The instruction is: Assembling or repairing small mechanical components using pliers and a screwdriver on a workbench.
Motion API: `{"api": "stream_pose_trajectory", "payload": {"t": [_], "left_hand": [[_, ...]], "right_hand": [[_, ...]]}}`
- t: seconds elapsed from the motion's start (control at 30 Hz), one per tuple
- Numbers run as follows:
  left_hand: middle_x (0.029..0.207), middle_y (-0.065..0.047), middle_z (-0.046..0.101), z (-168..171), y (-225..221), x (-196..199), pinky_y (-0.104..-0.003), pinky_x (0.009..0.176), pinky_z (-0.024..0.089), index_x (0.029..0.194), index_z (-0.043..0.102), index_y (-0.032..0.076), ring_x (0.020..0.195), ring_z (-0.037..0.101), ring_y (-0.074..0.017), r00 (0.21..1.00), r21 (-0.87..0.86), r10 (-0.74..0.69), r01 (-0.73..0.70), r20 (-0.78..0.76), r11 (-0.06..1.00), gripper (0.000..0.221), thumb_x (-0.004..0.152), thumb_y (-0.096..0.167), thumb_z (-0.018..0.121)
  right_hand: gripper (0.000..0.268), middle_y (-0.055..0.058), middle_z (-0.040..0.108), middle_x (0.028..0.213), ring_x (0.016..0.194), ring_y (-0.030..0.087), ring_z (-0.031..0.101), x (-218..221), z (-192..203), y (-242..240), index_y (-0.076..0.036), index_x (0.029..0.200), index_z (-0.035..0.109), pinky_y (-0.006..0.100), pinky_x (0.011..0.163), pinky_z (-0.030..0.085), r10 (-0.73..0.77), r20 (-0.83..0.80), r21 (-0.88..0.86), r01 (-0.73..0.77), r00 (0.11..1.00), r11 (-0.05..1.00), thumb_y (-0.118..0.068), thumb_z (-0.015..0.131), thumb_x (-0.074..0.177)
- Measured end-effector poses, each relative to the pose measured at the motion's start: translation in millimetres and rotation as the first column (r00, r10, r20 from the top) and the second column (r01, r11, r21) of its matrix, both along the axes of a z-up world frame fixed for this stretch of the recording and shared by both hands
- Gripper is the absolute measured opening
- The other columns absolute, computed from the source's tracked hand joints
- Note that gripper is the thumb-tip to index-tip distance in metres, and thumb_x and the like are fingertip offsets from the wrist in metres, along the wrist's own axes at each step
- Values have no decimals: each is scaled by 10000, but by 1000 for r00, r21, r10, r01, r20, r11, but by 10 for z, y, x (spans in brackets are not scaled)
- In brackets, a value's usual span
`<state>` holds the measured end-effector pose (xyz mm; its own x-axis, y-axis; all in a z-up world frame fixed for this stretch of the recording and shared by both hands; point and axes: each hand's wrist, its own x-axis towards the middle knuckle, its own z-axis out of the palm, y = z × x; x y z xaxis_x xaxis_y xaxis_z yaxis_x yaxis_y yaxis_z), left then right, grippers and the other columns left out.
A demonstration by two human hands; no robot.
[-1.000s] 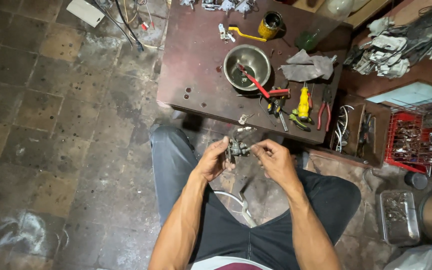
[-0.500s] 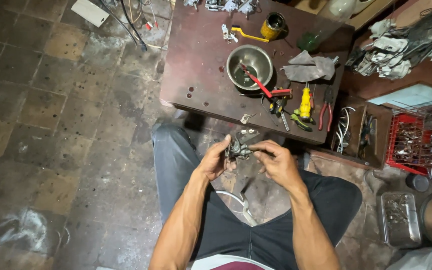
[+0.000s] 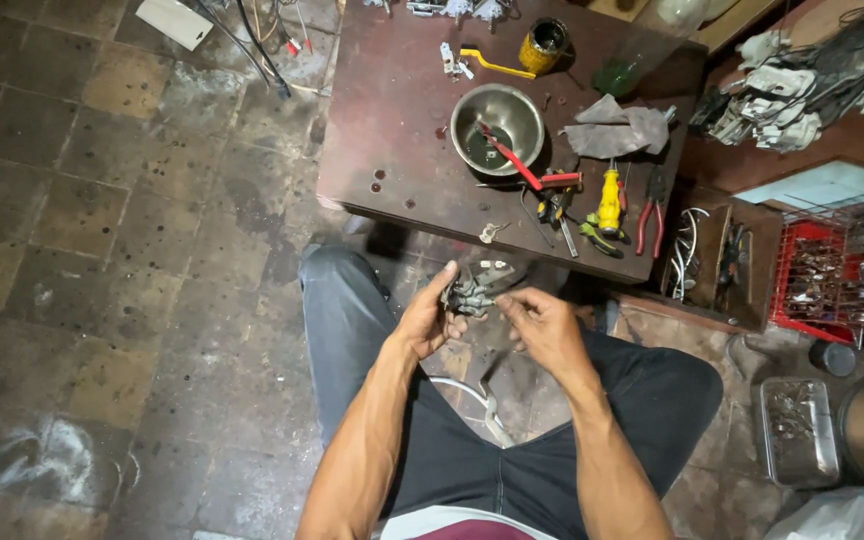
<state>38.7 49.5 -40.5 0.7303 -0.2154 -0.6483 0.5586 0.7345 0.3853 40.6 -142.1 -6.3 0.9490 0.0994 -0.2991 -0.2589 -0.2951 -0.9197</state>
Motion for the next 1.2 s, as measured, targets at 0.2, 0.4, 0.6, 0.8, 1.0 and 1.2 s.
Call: {"api": "stream_pose_trajectory", "payload": {"t": [0.2,0.4,0.6,0.8,1.0,1.2], "left_hand": [[806,-284,690,-136,-2,4,-283,339,584,1063,603,-80,445,672,-285,999,29,-34,34,-24,999,660,848,523,764],[821,-269,689,-165,-10,15,-302,338,582,1074,604,-59,443,671,-288,998,45,-48,50,-42,998,654,831,521,781],[812,-258,685,-150,-4,21,-297,335,578,1070,599,-41,438,668,-287,997,47,-51,53,-53,997,649,825,531,784],[799,-231,676,-136,0,12,-305,337,580,1048,615,-38,443,670,-295,997,47,-56,59,-55,997,617,823,507,797],[774,-252,692,-82,24,45,-298,337,581,1002,624,-47,446,676,-292,997,31,-58,60,-57,998,620,827,526,780],[770,-276,695,-82,36,26,-294,326,571,996,619,-44,441,673,-290,998,34,-58,59,-39,998,606,835,519,774]], "right_hand": [[252,128,721,881,626,175,664,-45,152,73,-57,1072,781,309,474,626,10,75,43,-14,997,999,-13,749,827],[166,133,711,844,606,141,643,-57,-167,-15,-8,1016,752,253,476,612,-18,-32,67,20,999,998,-127,702,912],[421,152,710,903,651,130,629,-39,-54,0,-19,1226,684,286,515,633,19,-59,136,-11,998,991,-105,793,829],[183,132,742,859,635,119,628,-49,168,106,-25,1040,769,253,516,620,9,-3,38,-9,1000,999,-19,727,862],[337,128,746,890,605,144,691,-27,-77,10,-95,1155,753,288,539,639,-7,3,69,7,1000,998,-156,811,829],[169,121,760,855,588,133,679,-59,-90,-12,-75,1013,792,289,524,617,8,76,14,-9,997,1000,-60,755,849]]}}
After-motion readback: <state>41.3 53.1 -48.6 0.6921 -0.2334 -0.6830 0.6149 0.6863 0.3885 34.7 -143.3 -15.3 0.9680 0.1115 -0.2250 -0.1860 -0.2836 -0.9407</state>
